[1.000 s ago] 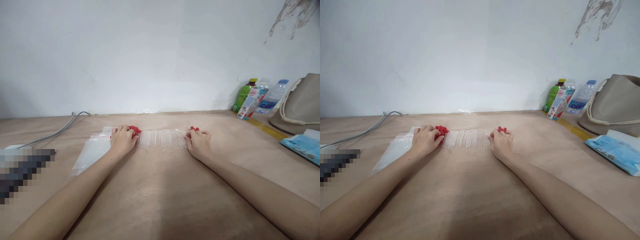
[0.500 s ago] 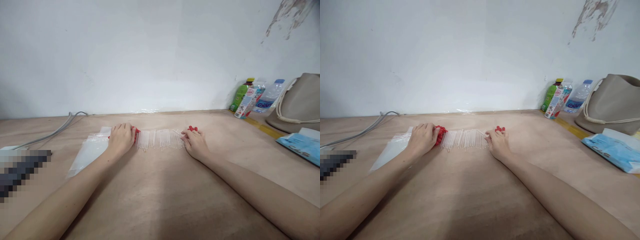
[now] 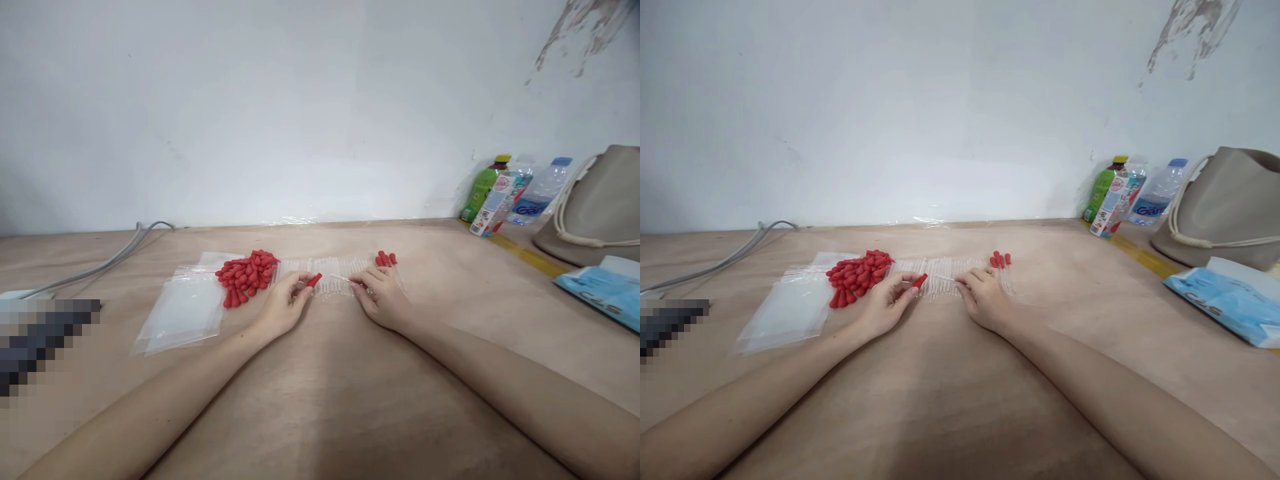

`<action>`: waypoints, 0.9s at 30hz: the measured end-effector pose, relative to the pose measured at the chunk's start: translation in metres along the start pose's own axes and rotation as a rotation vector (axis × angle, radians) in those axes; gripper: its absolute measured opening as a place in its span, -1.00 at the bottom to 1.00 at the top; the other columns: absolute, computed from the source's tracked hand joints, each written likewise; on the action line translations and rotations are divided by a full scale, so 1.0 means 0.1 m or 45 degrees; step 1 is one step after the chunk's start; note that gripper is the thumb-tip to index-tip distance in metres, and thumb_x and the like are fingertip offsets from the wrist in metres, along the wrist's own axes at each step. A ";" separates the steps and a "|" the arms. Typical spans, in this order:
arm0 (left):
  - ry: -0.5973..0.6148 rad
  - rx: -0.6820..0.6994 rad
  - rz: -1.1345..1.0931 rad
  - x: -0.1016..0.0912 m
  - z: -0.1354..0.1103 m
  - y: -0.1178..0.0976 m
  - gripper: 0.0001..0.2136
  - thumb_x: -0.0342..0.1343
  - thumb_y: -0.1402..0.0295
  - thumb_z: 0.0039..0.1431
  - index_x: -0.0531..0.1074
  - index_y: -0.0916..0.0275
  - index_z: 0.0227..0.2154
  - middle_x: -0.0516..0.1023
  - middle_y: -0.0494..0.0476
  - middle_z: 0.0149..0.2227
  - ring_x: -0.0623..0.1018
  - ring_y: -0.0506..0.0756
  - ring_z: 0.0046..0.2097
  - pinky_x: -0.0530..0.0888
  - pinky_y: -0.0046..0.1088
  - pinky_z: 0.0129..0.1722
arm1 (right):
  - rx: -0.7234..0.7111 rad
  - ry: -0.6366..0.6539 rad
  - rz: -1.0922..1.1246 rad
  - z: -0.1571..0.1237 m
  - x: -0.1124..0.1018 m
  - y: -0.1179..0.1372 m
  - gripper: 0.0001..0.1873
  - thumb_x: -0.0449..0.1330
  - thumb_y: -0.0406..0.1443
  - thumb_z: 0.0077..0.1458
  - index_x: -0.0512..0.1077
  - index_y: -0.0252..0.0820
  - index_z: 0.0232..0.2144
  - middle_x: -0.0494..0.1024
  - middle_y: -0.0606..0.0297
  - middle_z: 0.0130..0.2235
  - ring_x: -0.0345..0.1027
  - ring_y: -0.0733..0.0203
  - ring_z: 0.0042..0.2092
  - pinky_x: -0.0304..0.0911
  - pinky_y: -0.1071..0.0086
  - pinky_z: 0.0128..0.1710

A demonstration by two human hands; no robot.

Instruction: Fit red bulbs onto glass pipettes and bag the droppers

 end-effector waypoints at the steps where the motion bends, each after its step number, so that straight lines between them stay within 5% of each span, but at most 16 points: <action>1: 0.003 0.006 0.006 0.00 0.00 -0.01 -0.79 -0.02 0.37 0.12 0.32 0.25 -0.17 0.48 0.17 -0.20 0.50 0.10 -0.22 0.44 -0.36 -0.28 | 0.002 0.003 0.015 0.00 0.01 0.02 -0.81 -0.05 -0.35 0.13 0.37 -0.21 -0.34 0.48 0.27 -0.38 0.29 0.27 -0.32 0.00 0.31 -0.18; 16: -0.080 0.050 0.102 -0.03 0.05 -0.11 -0.82 0.05 0.27 0.08 0.41 0.25 -0.30 0.46 0.11 -0.33 0.44 0.05 -0.31 0.38 -0.44 -0.37 | -0.072 0.080 0.084 -0.01 0.11 0.14 -0.81 -0.03 -0.31 0.13 0.37 -0.20 -0.31 0.48 0.31 -0.37 0.27 0.33 -0.37 -0.03 0.31 -0.17; 27: 0.028 0.168 0.040 0.03 0.04 -0.18 -0.85 -0.01 0.34 0.13 0.42 0.25 -0.32 0.50 0.10 -0.32 0.46 0.05 -0.28 0.39 -0.43 -0.27 | -0.076 0.225 0.152 0.02 0.18 0.07 -0.77 -0.04 -0.33 0.15 0.41 -0.16 -0.25 0.48 0.29 -0.32 0.30 0.33 -0.32 -0.06 0.31 -0.19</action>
Point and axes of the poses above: each hand's wrist, its own z-axis towards the middle knuckle, its own x-axis out of the palm, y = z × x, the point moved 10 cm from there along z, towards the middle knuckle
